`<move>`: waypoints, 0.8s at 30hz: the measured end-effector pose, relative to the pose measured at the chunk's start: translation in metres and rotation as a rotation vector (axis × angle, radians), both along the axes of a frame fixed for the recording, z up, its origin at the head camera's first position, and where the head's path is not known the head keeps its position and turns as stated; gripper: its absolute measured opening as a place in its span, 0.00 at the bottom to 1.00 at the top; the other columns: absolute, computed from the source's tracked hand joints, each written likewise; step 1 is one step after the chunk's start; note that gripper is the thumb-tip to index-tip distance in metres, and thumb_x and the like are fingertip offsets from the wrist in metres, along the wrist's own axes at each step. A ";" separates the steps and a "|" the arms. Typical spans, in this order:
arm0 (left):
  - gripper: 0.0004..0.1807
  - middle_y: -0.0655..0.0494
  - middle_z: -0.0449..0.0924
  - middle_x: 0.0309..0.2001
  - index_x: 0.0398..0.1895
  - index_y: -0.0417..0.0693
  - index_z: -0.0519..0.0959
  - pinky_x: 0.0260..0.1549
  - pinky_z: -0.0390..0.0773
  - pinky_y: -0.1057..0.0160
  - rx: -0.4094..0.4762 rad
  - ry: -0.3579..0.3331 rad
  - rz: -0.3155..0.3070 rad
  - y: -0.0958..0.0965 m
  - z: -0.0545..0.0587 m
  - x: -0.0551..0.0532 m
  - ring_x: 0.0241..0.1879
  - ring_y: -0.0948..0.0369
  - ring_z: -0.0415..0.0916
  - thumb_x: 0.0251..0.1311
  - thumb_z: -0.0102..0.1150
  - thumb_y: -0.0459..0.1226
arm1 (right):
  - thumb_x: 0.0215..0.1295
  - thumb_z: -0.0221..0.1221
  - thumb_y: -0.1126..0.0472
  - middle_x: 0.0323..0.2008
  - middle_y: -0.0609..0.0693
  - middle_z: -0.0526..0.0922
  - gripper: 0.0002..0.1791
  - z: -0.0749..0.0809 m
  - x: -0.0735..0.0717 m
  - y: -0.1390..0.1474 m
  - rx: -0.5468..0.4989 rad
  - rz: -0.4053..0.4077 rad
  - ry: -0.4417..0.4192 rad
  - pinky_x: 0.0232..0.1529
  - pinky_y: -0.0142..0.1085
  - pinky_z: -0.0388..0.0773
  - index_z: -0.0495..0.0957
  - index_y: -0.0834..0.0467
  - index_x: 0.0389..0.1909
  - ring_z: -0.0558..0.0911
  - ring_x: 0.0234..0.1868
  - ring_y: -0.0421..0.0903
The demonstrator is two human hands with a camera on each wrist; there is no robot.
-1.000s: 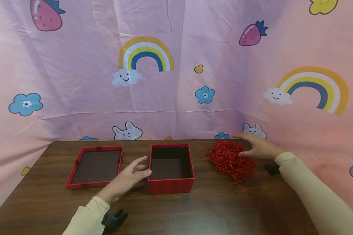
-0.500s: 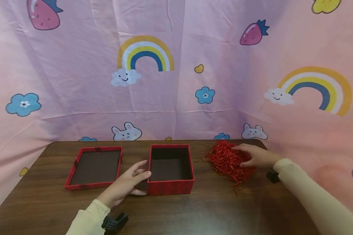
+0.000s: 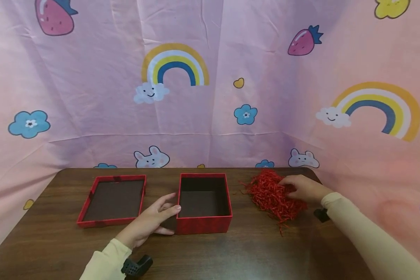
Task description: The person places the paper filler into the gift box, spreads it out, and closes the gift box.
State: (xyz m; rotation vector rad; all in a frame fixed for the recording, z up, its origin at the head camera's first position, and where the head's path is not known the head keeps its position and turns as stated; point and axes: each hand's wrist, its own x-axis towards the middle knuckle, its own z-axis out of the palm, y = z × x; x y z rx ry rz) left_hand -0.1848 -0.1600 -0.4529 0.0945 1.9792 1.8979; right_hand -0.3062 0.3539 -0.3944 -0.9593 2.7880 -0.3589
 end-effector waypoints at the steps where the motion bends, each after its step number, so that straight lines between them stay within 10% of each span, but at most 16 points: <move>1: 0.43 0.35 0.63 0.72 0.82 0.52 0.50 0.44 0.88 0.44 0.002 0.002 -0.003 0.000 0.000 0.000 0.73 0.39 0.61 0.73 0.60 0.49 | 0.65 0.69 0.64 0.54 0.50 0.85 0.19 0.001 0.000 0.000 -0.007 0.007 0.013 0.54 0.50 0.83 0.83 0.55 0.57 0.83 0.55 0.53; 12: 0.43 0.35 0.62 0.72 0.82 0.51 0.49 0.45 0.87 0.44 0.012 0.005 -0.007 0.001 0.000 -0.002 0.72 0.39 0.62 0.73 0.59 0.49 | 0.64 0.72 0.56 0.76 0.60 0.65 0.45 0.007 0.006 -0.015 -0.056 0.024 -0.058 0.68 0.64 0.68 0.63 0.54 0.79 0.64 0.75 0.65; 24: 0.43 0.33 0.60 0.73 0.83 0.48 0.47 0.46 0.86 0.42 0.020 -0.008 -0.015 0.001 0.001 -0.001 0.73 0.37 0.60 0.74 0.58 0.49 | 0.67 0.68 0.65 0.56 0.49 0.85 0.18 -0.001 -0.003 -0.024 -0.046 0.102 -0.002 0.54 0.48 0.84 0.84 0.51 0.57 0.84 0.56 0.51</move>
